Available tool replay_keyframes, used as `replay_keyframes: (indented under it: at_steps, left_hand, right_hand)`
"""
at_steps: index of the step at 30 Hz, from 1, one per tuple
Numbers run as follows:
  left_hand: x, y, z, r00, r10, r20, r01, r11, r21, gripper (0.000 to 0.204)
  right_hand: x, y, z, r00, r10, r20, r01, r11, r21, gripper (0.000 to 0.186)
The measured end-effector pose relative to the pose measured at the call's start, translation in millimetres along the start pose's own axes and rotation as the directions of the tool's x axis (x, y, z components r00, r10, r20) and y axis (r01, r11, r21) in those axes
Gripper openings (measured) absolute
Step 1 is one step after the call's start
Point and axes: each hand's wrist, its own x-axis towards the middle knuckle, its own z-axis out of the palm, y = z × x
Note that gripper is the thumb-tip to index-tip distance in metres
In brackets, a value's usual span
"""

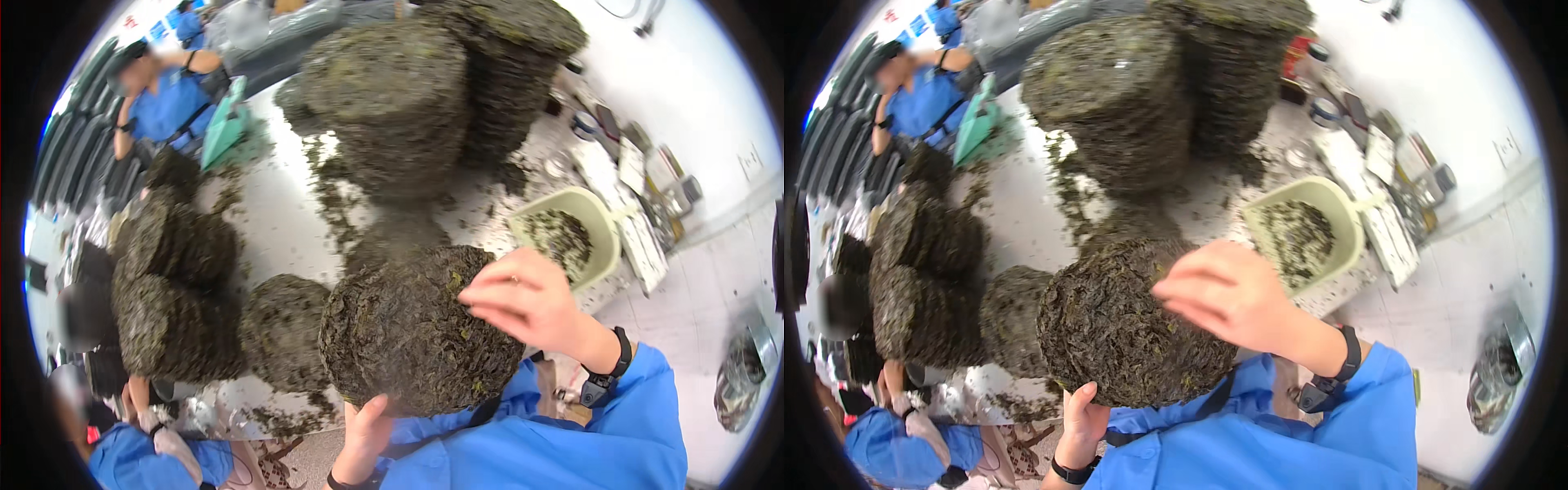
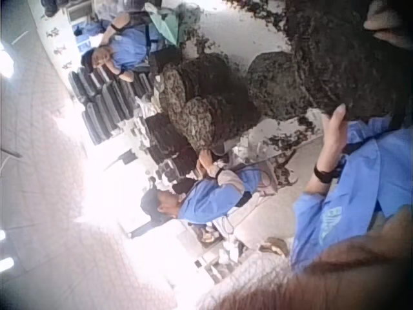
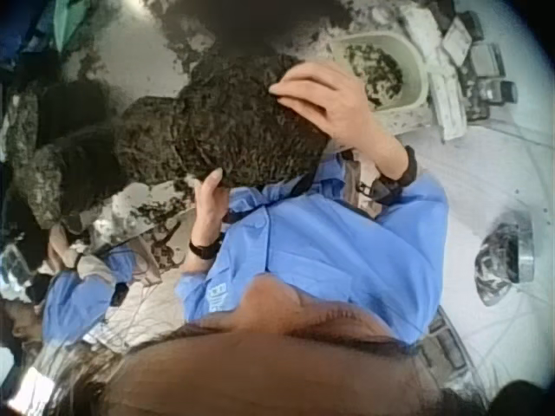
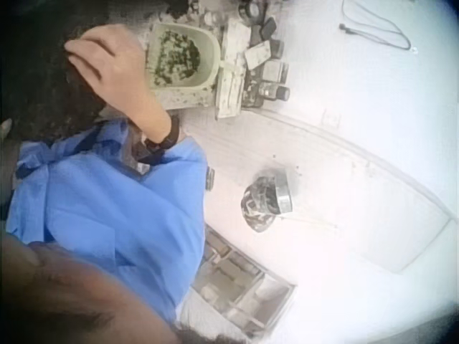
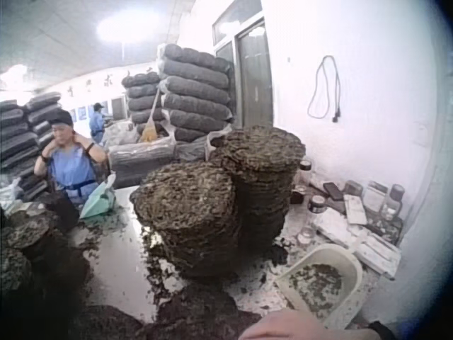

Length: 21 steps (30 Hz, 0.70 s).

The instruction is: Inspecting, sorting, and stacking compressed circular food cakes on a production table.

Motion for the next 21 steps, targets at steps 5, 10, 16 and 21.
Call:
replay_keyframes:
  at_steps: [5, 10, 16, 21]
  left_hand:
    - [11, -22, 24, 0.991, -0.097, 0.089, 0.089, 0.992, 0.091, 0.068]
    - [14, -37, 34, 0.989, -0.121, 0.082, 0.103, 0.976, 0.193, 0.066]
    - [21, -41, 38, 0.977, -0.209, 0.031, 0.205, 0.973, 0.107, 0.061]
    - [25, -48, 24, 0.969, -0.231, 0.091, 0.224, 0.971, 0.085, 0.059]
  right_hand:
    - [-28, 15, 2, 0.983, 0.009, 0.184, 0.002, 0.998, -0.06, 0.015]
    - [-46, 22, -2, 0.912, -0.135, 0.388, 0.246, 0.936, -0.251, 0.012]
    - [-70, 41, -2, 0.963, 0.176, 0.206, -0.192, 0.979, 0.061, 0.01]
    - [-124, 100, -37, 0.795, 0.532, -0.293, -0.604, 0.742, -0.292, 0.014]
